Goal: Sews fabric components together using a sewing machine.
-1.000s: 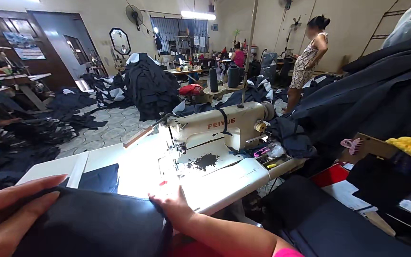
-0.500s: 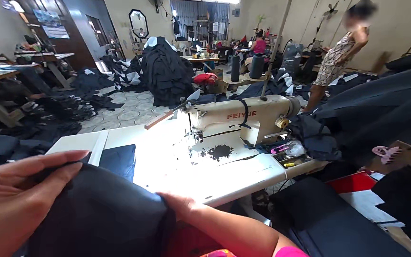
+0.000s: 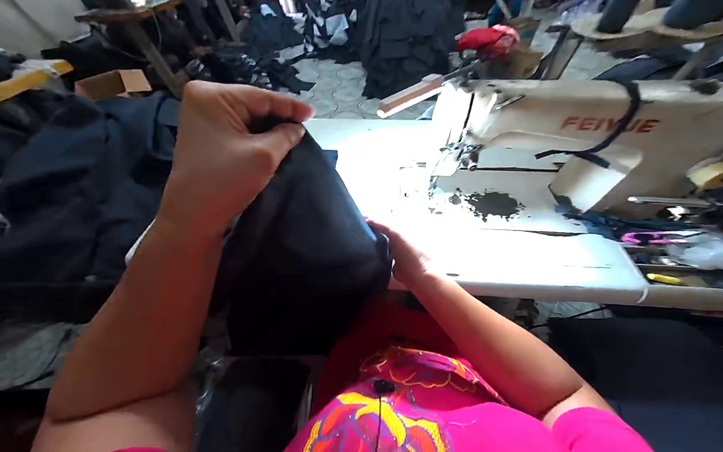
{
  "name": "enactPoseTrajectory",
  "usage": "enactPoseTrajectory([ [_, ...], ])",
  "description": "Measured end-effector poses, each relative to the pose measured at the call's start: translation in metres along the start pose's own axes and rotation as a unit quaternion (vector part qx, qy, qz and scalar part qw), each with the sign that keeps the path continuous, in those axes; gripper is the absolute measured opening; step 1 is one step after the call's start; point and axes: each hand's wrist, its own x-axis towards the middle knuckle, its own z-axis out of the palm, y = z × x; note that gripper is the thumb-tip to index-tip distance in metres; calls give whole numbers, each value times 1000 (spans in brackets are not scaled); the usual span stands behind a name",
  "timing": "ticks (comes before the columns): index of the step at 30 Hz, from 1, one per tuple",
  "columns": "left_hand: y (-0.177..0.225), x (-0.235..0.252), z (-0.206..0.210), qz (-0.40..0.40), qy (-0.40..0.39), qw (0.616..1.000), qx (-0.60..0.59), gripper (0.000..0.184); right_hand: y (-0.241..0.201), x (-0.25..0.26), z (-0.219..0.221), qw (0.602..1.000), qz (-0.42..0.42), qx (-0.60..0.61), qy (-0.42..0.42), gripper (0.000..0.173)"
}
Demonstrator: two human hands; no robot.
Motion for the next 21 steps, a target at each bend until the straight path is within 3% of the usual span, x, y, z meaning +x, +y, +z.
enactPoseTrajectory([
  [2,4,-4,-2,-1,-8,1000,-8,15,5,10,3,999,40,37,-5,16],
  [5,1,-10,-6,4,4,1000,-14,16,12,16,3,999,29,39,18,13],
  [9,-2,-15,-12,0,26,999,-38,19,17,20,-3,999,16,-16,48,20],
  [15,-12,-17,-21,-2,60,997,-41,21,22,15,-6,999,-2,36,-10,30],
  [18,-16,-17,-23,-13,60,997,-45,21,25,13,-3,998,-29,36,-31,17],
  [21,-19,-20,-20,-16,45,997,-60,21,21,8,-2,995,-63,7,-73,30],
])
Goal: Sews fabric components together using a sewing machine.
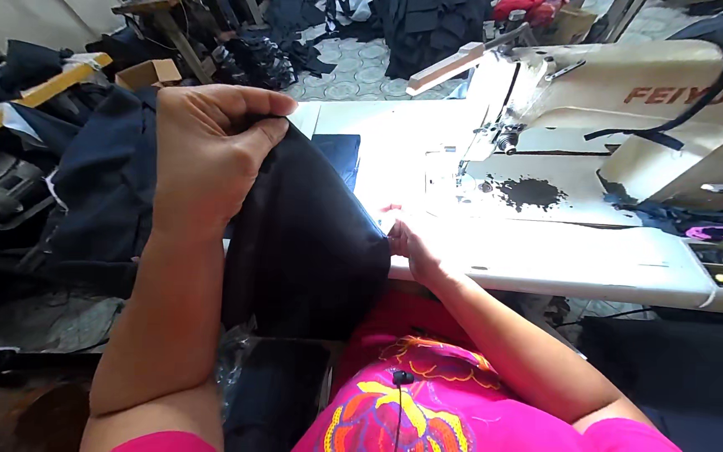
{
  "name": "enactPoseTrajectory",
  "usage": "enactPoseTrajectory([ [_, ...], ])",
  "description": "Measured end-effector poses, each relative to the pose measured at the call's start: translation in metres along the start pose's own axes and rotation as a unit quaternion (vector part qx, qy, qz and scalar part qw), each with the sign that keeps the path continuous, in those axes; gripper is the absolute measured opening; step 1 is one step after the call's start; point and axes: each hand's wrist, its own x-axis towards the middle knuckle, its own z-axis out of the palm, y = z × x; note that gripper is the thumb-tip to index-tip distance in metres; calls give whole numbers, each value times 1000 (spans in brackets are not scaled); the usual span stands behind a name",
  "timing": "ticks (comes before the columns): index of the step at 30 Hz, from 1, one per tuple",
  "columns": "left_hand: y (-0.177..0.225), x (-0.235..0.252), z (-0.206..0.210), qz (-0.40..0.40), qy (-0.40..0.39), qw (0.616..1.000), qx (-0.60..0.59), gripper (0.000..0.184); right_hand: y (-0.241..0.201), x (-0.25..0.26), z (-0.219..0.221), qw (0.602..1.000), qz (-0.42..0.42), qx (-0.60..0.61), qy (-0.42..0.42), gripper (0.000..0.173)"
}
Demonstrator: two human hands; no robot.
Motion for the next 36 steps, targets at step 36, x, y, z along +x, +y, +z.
enactPoseTrajectory([
  [36,-3,15,-21,-58,-20,998,-6,24,34,-8,14,955,-234,-177,-31,40],
])
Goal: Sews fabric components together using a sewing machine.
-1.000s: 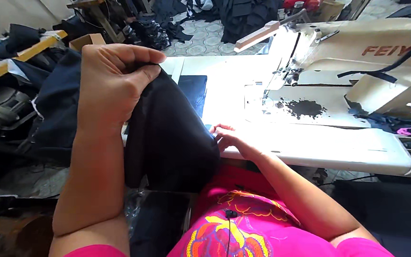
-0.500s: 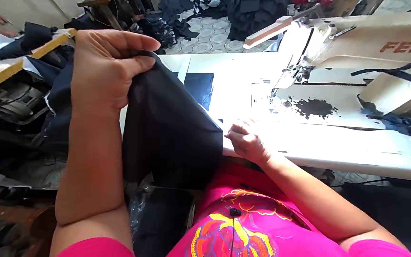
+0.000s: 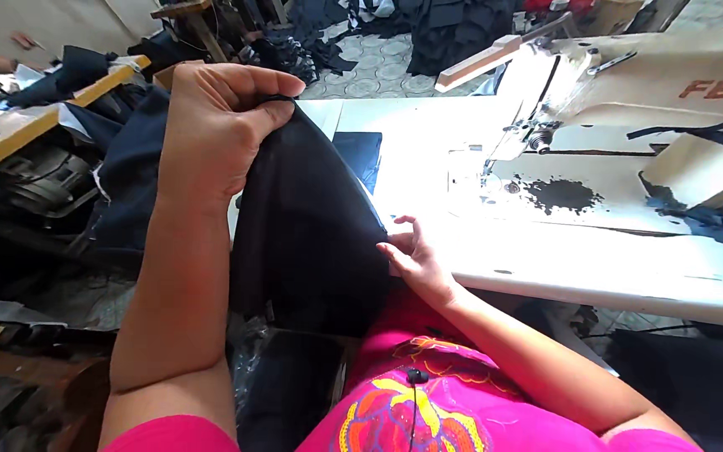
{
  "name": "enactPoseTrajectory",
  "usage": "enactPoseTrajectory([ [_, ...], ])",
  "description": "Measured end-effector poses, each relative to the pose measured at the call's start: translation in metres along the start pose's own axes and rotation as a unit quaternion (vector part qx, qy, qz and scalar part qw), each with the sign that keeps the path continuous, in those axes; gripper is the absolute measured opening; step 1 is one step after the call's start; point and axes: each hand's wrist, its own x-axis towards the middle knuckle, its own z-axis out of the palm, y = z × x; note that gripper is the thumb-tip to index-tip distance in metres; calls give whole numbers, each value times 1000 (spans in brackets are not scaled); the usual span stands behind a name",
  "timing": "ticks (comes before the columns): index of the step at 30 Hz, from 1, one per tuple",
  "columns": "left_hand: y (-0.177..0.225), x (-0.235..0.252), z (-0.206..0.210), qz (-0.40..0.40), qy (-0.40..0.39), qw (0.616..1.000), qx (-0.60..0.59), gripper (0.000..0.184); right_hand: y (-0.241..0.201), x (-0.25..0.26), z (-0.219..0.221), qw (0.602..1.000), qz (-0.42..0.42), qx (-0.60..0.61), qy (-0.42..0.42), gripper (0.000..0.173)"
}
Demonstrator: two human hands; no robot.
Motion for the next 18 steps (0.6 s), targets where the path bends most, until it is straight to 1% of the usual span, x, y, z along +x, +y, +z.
enactPoseTrajectory([
  [2,-3,0,-5,-1,-8,1000,12,25,-8,5,0,995,35,98,10,41],
  [3,-4,0,-9,-2,-15,1000,23,26,-12,6,-1,991,43,125,13,40],
  [6,-10,1,-21,-4,-40,997,63,28,-16,5,-7,985,12,171,10,35],
  [8,-17,2,-28,-12,-61,994,86,26,-19,4,-10,985,-13,171,10,35],
  [10,-22,2,-33,-17,-87,989,117,24,-24,2,-12,993,-22,109,27,27],
  [12,-26,2,-35,-12,-113,981,156,20,-25,1,-16,998,-38,10,45,17],
  [14,-33,2,-37,20,-147,968,200,13,-23,1,-21,990,-67,-110,49,15],
  [16,-43,3,-39,75,-182,952,236,9,-24,3,-25,977,-51,-201,40,16],
  [18,-53,3,-41,122,-212,938,244,13,-31,7,-28,966,-2,-257,0,19],
])
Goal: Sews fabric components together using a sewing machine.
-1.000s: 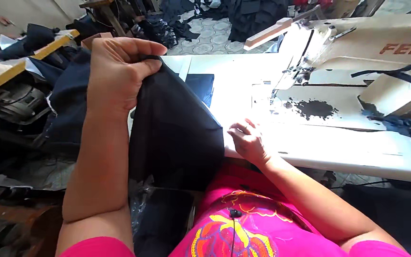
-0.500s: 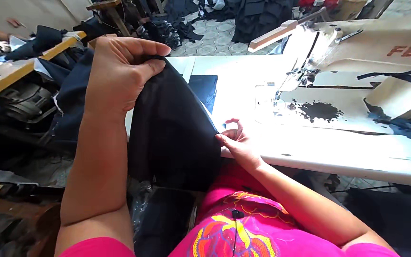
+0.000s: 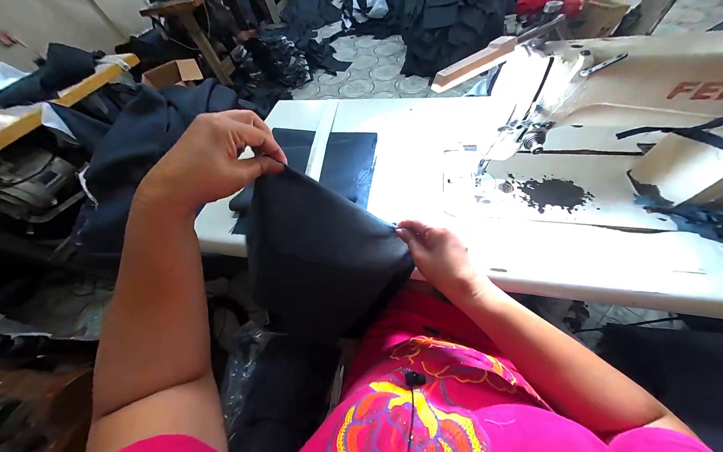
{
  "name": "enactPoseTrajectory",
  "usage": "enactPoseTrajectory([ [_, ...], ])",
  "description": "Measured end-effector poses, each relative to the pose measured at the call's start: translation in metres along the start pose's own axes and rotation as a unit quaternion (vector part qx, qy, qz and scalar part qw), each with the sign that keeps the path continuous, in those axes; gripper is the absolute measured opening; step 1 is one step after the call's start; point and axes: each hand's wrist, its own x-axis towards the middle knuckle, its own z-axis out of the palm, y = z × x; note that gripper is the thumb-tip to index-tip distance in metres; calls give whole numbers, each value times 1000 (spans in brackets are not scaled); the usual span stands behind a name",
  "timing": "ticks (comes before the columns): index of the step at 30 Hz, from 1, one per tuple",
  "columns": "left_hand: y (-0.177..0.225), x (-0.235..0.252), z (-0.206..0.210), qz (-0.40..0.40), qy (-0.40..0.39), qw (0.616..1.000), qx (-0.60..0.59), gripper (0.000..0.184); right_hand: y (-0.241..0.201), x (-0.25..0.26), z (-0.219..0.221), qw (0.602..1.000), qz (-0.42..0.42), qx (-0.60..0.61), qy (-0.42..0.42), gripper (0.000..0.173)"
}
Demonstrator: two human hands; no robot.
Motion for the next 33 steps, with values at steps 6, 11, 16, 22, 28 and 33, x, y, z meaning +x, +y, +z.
enactPoseTrajectory([
  [6,-38,-42,37,-44,70,958,-274,25,-2,15,30,989,-109,-71,65,7],
  [11,-79,-167,90,-390,-2,898,-204,17,-8,-11,90,945,-74,59,-314,18],
  [16,-41,-221,17,-432,-201,879,-34,23,-36,-44,138,818,-102,268,-500,21],
  [22,-63,-53,-5,-282,-148,935,156,21,-21,10,101,960,-142,116,-211,20],
  [28,8,135,173,52,-48,997,16,23,36,-25,-14,985,111,60,-120,27],
  [33,57,175,282,178,-111,966,-153,16,73,-89,-42,990,136,-28,38,18],
])
